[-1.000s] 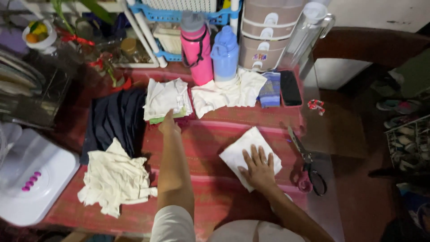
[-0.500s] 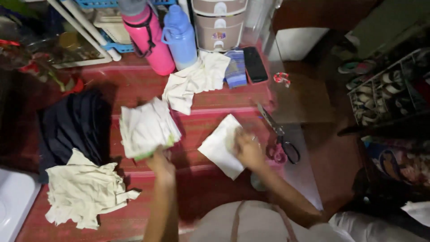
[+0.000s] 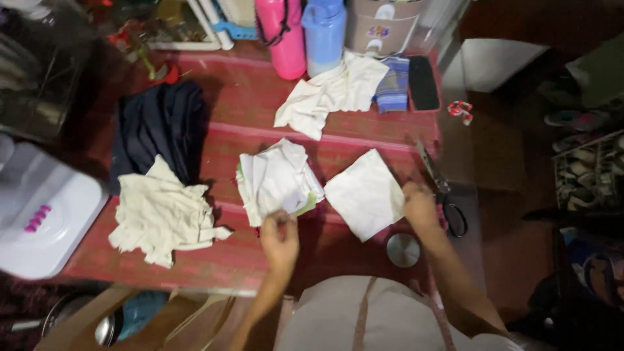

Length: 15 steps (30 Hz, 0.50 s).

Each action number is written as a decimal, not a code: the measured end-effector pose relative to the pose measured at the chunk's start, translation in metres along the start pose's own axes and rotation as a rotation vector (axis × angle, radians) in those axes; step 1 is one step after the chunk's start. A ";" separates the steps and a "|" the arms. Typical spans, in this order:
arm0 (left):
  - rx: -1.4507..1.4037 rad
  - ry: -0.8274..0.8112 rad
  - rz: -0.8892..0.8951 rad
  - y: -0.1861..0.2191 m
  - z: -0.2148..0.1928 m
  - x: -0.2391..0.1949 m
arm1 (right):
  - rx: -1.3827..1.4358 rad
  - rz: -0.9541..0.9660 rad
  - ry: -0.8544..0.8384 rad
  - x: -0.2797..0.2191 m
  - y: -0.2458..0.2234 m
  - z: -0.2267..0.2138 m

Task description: The person is folding small pieces of white fabric and then cutting them into smaller sections using a pair of large scissors on a cluttered workspace.

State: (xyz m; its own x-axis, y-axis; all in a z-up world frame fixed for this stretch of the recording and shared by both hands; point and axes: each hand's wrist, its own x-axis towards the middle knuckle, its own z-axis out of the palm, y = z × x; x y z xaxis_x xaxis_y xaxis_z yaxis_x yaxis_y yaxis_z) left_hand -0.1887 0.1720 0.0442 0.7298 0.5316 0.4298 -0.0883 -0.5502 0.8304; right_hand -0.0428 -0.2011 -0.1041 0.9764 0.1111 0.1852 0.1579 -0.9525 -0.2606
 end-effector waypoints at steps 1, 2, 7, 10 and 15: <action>0.008 0.007 -0.005 -0.006 -0.005 0.010 | 0.004 -0.010 -0.006 -0.005 -0.001 -0.026; 0.128 -0.079 0.103 -0.010 -0.008 0.020 | 0.082 0.168 -0.029 -0.011 0.001 -0.054; 0.356 -0.455 0.434 -0.018 -0.001 0.042 | 0.146 0.313 0.546 -0.029 0.082 -0.129; 0.621 -0.605 0.349 -0.016 0.016 0.043 | -0.099 0.238 0.531 -0.042 0.117 -0.116; 0.668 -0.721 0.164 -0.015 0.022 0.044 | 0.218 0.243 0.262 -0.037 0.048 -0.046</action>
State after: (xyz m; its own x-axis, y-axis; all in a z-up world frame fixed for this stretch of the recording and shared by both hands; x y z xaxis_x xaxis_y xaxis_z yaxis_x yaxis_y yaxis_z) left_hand -0.1409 0.1897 0.0427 0.9996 0.0197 0.0190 0.0127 -0.9492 0.3145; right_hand -0.0777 -0.2642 -0.0802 0.9229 -0.2123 0.3213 -0.0174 -0.8564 -0.5160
